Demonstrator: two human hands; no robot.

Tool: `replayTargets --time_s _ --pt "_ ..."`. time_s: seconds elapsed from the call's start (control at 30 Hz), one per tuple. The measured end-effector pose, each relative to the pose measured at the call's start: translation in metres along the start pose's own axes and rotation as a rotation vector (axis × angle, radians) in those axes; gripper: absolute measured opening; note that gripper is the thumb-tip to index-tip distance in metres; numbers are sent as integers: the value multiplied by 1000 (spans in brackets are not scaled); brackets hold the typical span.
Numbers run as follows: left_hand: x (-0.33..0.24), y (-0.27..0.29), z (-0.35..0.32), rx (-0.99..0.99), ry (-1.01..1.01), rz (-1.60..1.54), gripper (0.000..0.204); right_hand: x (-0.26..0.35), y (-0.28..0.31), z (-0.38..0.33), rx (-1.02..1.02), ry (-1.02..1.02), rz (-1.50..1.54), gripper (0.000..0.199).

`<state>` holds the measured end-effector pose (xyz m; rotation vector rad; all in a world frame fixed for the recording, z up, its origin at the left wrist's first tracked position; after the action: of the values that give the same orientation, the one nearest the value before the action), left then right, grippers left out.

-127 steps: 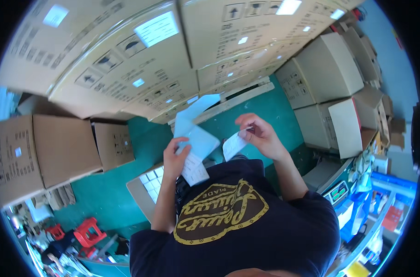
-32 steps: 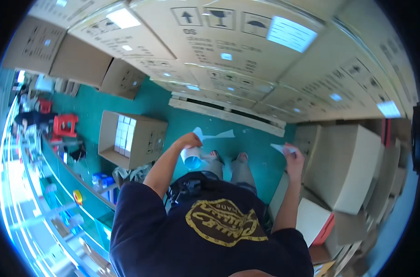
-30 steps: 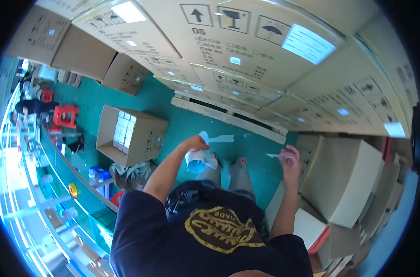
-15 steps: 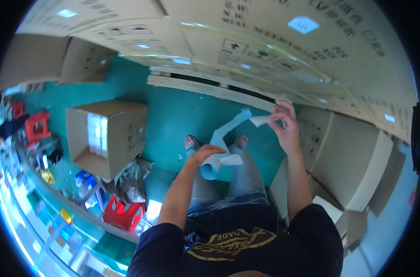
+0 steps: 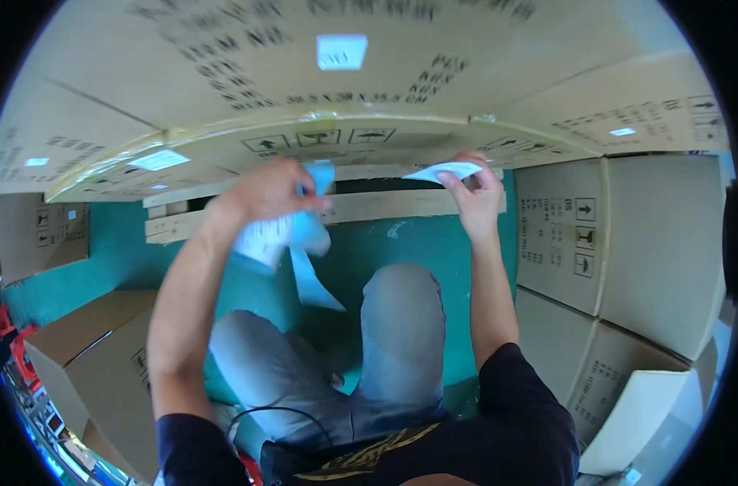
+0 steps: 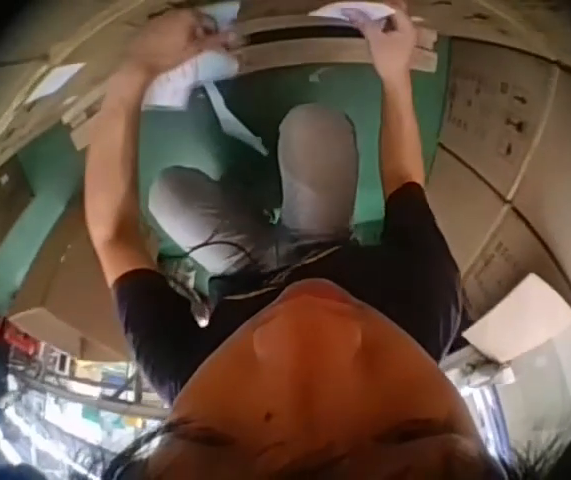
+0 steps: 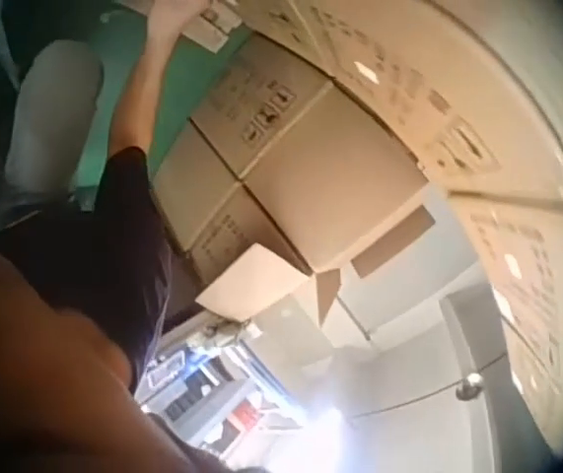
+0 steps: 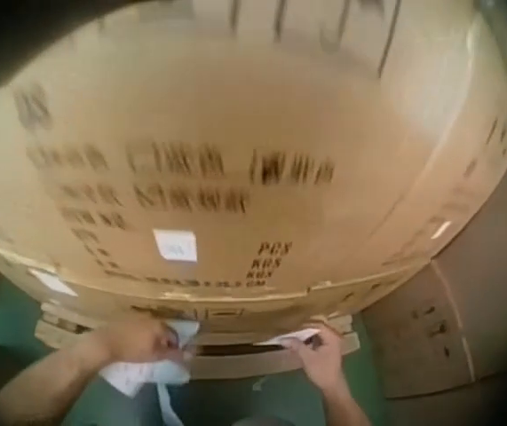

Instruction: The recorder is seen assembling small white boxes with electronic parts, weighing them on a digital scale, and packing them into larger cardboard shipping cartons.

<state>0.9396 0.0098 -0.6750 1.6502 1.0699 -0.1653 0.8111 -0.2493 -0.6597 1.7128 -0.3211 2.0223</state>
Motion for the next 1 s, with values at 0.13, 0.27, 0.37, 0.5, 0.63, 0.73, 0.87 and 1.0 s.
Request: replayTargets --time_s 0.13,0.27,0.37,0.5,0.63,0.73,0.87,1.0 --pt "-12 17 31 -175 74 247 54 -44 -8 15 -82 102 31 26" --pt "-8 19 38 -406 194 167 56 -52 -20 27 -178 68 29 29" --pt "-34 2 59 -439 111 225 56 -49 -18 33 -217 103 19 31" --pt "-37 -13 79 -525 94 199 52 -49 -22 35 -199 137 12 33" --pt "-32 -24 87 -628 105 133 51 -49 -22 34 -202 158 -4 34" --pt "-29 -24 87 -666 106 104 51 -48 -22 34 -207 162 -13 34" --pt "-27 -24 88 -664 108 64 53 -49 -23 33 -202 177 -14 34" --pt "-26 -25 89 -657 136 26 56 -48 -22 35 -210 167 -10 33"
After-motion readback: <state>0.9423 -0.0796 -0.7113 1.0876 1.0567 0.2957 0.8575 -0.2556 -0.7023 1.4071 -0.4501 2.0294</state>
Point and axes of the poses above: each hand's wrist, its own z-axis towards the middle knuckle, its own y-axis out of the back of the hand, x = y × z, the point moved 8 cm from there along z, towards the middle knuckle, and after that the axes turned 5 degrees about z, right-handed, at the moved point
